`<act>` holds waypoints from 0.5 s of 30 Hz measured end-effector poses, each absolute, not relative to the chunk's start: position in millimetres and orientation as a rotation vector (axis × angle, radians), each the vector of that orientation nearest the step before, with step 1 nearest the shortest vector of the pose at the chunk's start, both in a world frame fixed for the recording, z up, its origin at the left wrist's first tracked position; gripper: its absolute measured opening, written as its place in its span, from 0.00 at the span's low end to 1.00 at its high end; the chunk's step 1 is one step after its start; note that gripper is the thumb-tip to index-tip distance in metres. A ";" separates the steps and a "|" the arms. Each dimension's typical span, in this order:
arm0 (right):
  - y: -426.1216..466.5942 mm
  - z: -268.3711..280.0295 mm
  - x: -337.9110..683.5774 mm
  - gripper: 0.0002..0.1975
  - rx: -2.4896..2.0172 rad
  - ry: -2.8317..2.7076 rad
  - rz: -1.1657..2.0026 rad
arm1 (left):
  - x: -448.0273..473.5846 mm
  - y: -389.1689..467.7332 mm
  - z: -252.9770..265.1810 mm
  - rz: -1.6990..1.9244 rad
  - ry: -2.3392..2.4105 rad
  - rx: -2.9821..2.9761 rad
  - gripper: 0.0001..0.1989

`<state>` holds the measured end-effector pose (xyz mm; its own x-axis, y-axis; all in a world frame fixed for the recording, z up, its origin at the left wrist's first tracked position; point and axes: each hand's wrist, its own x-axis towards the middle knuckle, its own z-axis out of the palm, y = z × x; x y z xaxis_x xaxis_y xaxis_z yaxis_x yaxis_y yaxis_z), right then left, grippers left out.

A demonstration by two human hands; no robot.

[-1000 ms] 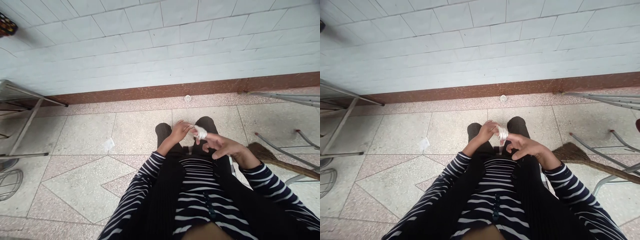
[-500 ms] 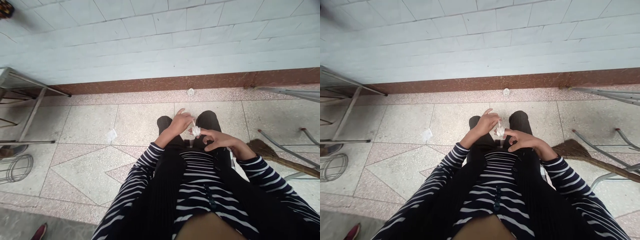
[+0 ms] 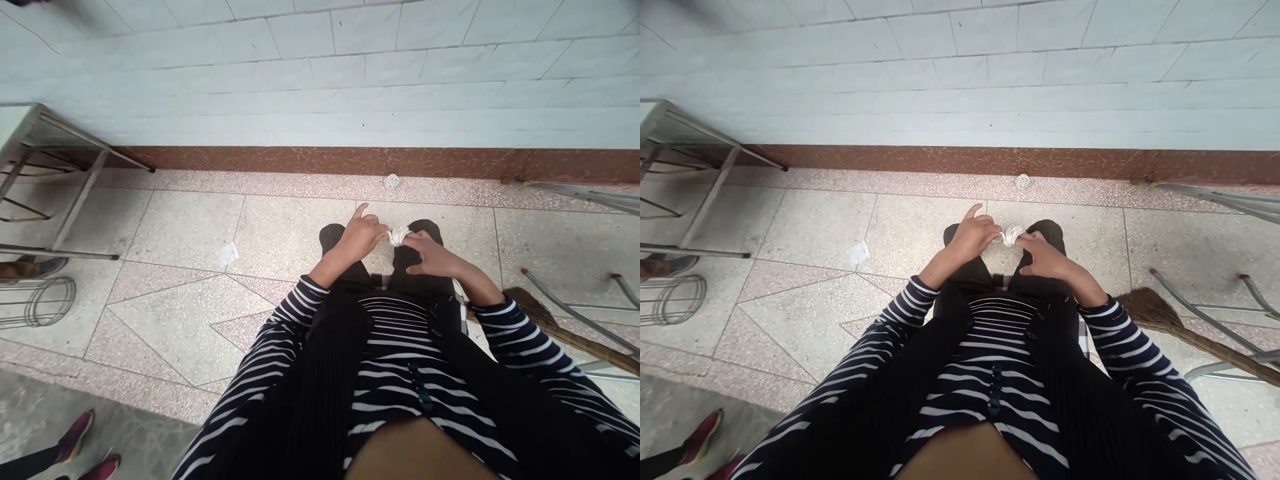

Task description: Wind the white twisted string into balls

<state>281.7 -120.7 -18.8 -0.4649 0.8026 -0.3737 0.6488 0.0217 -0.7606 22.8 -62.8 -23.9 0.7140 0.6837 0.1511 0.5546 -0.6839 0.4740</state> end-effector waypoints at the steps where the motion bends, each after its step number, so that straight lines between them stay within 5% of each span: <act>1: -126.4 -16.0 280.4 0.42 -1.430 -2.067 1.599 | 21.5 -57.5 -23.2 0.449 0.952 2.514 0.14; 4: -140.0 5.3 278.5 0.41 -0.969 -1.745 2.052 | 22.9 -47.4 -31.5 0.476 0.943 2.397 0.13; 8: -139.5 39.0 282.4 0.48 -0.525 -1.392 1.985 | 31.4 -54.6 -52.8 0.471 1.058 2.210 0.11; 15: -105.6 14.0 298.0 0.47 -1.524 -1.981 1.317 | 27.6 -80.8 -40.5 0.464 0.883 2.529 0.14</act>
<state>298.0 -105.6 14.0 -0.3827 0.8828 -0.2725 0.5926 0.0083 -0.8055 27.6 -80.8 -40.5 0.7426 0.6477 0.1702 0.5078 -0.7102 0.4876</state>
